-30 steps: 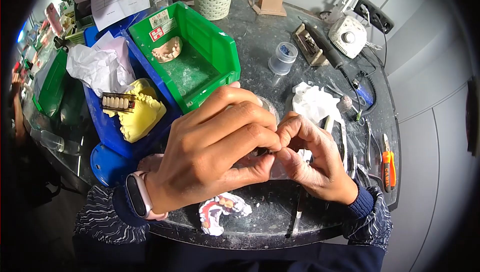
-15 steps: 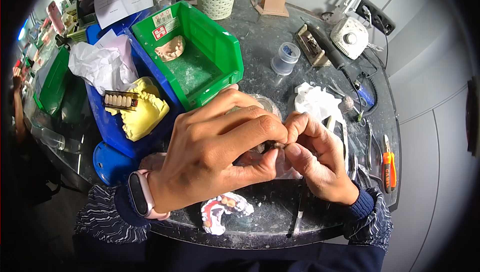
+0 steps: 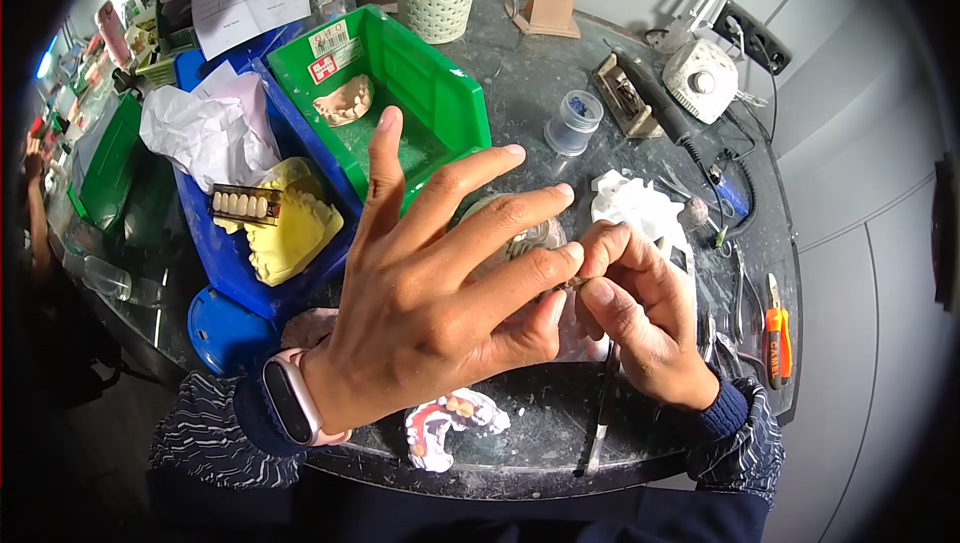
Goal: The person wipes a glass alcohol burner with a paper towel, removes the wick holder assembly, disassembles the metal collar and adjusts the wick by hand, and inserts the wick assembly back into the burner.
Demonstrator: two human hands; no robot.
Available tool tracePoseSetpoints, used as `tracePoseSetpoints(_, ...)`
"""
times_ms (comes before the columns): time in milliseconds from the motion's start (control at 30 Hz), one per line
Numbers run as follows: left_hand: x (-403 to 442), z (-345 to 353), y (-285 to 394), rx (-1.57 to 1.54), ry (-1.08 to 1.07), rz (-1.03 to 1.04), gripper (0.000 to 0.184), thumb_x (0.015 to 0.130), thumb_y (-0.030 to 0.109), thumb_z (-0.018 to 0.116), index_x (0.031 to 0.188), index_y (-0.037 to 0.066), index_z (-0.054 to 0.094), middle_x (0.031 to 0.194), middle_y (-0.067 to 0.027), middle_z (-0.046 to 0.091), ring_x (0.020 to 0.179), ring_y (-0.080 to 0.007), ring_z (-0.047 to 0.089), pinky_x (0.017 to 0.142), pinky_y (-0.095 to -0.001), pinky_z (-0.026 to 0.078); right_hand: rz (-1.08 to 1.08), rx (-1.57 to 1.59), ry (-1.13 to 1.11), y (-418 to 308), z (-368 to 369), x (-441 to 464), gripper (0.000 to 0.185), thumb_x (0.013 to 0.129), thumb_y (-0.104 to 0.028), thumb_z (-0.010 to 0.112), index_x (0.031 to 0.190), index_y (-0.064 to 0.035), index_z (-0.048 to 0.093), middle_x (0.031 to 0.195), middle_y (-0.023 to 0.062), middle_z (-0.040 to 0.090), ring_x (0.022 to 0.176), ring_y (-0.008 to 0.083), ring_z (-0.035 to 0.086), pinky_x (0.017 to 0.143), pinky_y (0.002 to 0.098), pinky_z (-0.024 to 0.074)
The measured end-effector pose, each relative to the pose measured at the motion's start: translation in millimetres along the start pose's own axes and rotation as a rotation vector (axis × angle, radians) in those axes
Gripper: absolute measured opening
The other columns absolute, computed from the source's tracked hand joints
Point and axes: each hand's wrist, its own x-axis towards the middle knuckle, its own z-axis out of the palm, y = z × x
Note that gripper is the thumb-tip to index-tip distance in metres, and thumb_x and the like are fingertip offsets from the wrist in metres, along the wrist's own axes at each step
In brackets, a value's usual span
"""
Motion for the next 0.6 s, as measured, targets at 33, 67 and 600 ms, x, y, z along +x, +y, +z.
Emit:
tracePoseSetpoints(33,0.1,-0.6,-0.4,-0.008,0.003,-0.001,0.017,0.074,0.026,0.071,0.087,0.014,0.07,0.109,-0.0031,0.068,0.114,-0.0283,0.056,0.111,-0.0618,0.013,-0.001,-0.022,0.003,-0.5,-0.3,0.1,0.016,0.096,-0.017,0.056,0.099,-0.0017,0.051,0.091,0.0007,0.051,0.083,0.0057,0.05,0.074,0.0213,0.0426)
tracePoseSetpoints(67,0.1,-1.1,-0.9,-0.017,0.005,-0.001,0.019,0.074,0.028,0.072,0.087,0.014,0.07,0.109,-0.0032,0.068,0.114,-0.0282,0.056,0.111,-0.0617,0.013,-0.003,-0.044,0.007,-1.3,-0.8,0.3,0.016,0.096,-0.017,0.056,0.099,-0.0016,0.051,0.091,0.0008,0.051,0.083,0.0059,0.05,0.074,0.0214,0.0425)
tracePoseSetpoints(600,-3.7,3.4,3.0,-0.102,0.077,0.016,0.022,0.067,0.022,0.083,0.082,0.018,0.069,0.092,0.0036,0.069,0.101,-0.0241,0.063,0.113,-0.0602,0.016,-0.124,-0.21,-0.069,2.4,-3.9,0.8,0.013,0.093,-0.012,0.057,0.096,-0.001,0.05,0.09,0.0023,0.049,0.078,0.0062,0.048,0.069,0.0207,0.0425)
